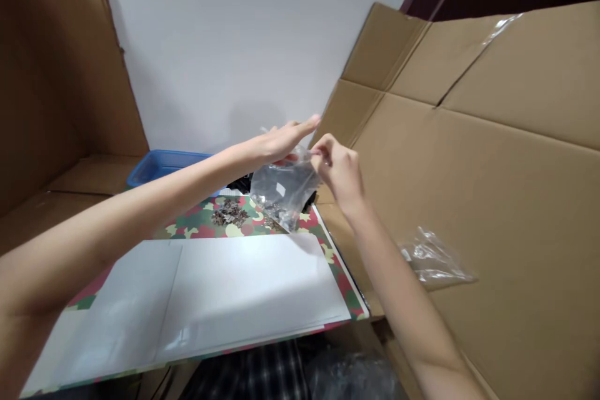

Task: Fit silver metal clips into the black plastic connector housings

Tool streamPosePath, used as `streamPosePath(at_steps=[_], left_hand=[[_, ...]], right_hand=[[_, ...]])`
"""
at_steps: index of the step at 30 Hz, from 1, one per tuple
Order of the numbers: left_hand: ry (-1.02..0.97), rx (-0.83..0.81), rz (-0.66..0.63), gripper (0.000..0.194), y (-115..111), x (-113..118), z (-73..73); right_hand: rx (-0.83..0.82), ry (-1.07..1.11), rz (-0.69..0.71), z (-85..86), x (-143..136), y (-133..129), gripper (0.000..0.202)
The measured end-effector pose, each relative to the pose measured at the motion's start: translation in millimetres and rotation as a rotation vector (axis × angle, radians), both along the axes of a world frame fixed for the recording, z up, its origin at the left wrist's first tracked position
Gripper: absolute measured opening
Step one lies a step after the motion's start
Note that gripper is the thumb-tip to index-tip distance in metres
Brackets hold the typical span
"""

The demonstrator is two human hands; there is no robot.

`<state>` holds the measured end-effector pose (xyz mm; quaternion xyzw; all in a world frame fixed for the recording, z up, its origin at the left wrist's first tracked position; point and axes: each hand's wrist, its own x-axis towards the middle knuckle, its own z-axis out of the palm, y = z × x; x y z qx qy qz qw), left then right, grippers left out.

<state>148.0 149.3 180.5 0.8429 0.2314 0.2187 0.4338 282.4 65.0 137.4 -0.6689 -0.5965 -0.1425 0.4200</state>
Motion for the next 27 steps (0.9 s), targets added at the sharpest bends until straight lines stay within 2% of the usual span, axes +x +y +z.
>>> streamPosePath(at_steps=[4, 7, 11, 15, 19, 23, 25, 27], left_hand=[[0.085, -0.002, 0.127, 0.083, -6.6, -22.6, 0.1], [0.094, 0.064, 0.191, 0.086, -3.9, -43.6, -14.6], [0.171, 0.112, 0.194, 0.084, -3.2, -70.4, -43.2], [0.235, -0.01, 0.215, 0.075, -8.2, -87.6, -60.0], [0.252, -0.094, 0.245, 0.071, -8.3, -90.7, -58.7], [0.27, -0.08, 0.24, 0.07, -0.5, -91.0, -57.2], [0.303, -0.066, 0.207, 0.07, 5.2, -93.8, -66.0], [0.351, -0.01, 0.134, 0.069, 10.3, -99.7, -84.4]], right_hand=[[-0.03, 0.116, -0.073, 22.1, 49.7, -14.7, 0.008], [-0.13, 0.194, -0.107, 29.1, 94.2, -27.1, 0.007], [-0.177, 0.207, -0.182, 18.8, 144.3, -45.7, 0.005], [-0.163, 0.219, -0.341, -0.1, 181.7, -67.0, 0.004], [-0.137, 0.184, -0.594, -12.1, 205.5, -89.8, 0.01], [-0.109, 0.087, -0.797, -13.6, 216.6, -107.0, 0.023], [-0.098, 0.016, -0.828, -14.3, 215.7, -109.7, 0.021], [-0.108, -0.016, -0.772, -19.7, 207.1, -106.9, 0.015]])
